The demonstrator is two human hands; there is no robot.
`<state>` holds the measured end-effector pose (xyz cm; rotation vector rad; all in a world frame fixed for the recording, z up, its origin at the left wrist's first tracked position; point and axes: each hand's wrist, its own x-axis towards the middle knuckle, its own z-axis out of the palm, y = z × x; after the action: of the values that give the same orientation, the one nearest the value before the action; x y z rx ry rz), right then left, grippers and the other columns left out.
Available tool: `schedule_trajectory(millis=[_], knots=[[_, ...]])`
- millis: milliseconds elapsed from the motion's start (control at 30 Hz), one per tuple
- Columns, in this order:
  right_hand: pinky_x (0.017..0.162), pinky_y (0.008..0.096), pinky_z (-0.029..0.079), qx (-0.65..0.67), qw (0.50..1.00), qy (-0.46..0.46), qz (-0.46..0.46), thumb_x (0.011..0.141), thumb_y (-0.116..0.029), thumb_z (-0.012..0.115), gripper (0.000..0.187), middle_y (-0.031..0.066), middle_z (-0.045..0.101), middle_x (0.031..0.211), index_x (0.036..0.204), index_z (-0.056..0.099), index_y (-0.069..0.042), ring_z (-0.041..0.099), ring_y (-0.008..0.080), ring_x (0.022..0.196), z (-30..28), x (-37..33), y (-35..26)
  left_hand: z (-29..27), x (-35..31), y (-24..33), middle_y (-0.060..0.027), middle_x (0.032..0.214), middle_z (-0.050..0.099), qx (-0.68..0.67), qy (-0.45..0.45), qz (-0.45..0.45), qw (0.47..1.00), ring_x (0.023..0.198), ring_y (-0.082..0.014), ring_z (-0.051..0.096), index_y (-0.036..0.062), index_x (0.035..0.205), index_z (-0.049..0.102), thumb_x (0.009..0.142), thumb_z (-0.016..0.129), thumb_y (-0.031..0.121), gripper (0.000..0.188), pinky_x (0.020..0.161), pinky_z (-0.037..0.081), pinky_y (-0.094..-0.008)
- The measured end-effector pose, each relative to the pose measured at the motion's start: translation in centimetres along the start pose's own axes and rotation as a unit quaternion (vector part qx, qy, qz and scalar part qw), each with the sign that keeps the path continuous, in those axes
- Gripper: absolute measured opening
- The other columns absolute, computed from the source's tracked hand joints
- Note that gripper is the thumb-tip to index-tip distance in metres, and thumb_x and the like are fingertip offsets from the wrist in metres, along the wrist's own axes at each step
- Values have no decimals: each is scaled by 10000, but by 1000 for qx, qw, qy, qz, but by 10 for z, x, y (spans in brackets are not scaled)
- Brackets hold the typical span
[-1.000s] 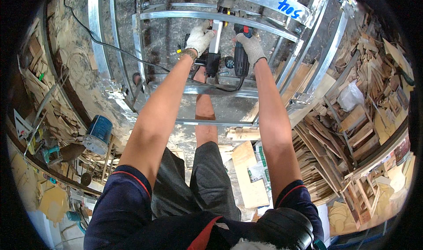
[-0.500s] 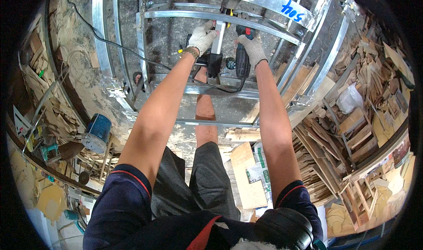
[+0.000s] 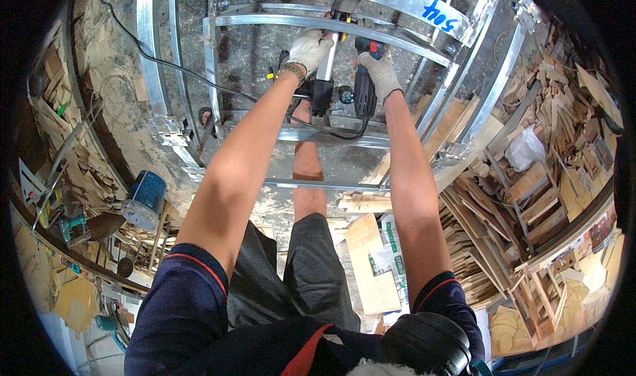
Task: The person assembles a metal frame by tightening bolts with a wrench and smoothing the frame with a power sander. The person uses gloves and works on the floor in a workshop.
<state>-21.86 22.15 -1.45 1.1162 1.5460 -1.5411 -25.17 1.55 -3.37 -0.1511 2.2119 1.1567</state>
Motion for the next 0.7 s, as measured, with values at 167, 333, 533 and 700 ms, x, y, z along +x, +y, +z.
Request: schedule_trajectory(millis=[167, 333, 533, 700], knots=[[558, 364, 529, -24, 1000, 4, -7, 801, -216, 706, 250, 119, 664, 729, 868, 703, 24, 658, 237, 599, 1, -1, 0, 3, 1, 1, -250, 1267, 615, 0, 37, 20, 999, 1162, -451, 571, 211, 1502, 448, 961, 539, 352, 566, 981, 473, -504], [557, 364, 531, -22, 1000, 3, -6, 798, -219, 713, 256, 127, 670, 755, 867, 700, 27, 660, 237, 607, 0, 1, -2, 2, 2, -3, -254, 1306, 595, 5, 1, -6, 1000, 1198, -451, 553, 281, 1518, 421, 985, 503, 379, 549, 1005, 459, -505], [569, 360, 542, -8, 1000, 5, -19, 802, -192, 716, 237, 118, 681, 794, 904, 677, 18, 661, 231, 617, 2, 1, -4, 2, 2, -5, -245, 1318, 593, -4, 12, 8, 1000, 1191, -451, 555, 281, 1509, 434, 985, 496, 386, 538, 993, 466, -507], [575, 358, 543, -15, 1000, 4, -7, 805, -161, 710, 261, 103, 679, 794, 984, 642, 16, 657, 226, 621, 3, 1, -5, -1, 10, -11, -198, 1479, 481, -16, -61, -36, 997, 1309, -435, 475, 323, 1533, 389, 998, 502, 419, 555, 1055, 428, -481]])
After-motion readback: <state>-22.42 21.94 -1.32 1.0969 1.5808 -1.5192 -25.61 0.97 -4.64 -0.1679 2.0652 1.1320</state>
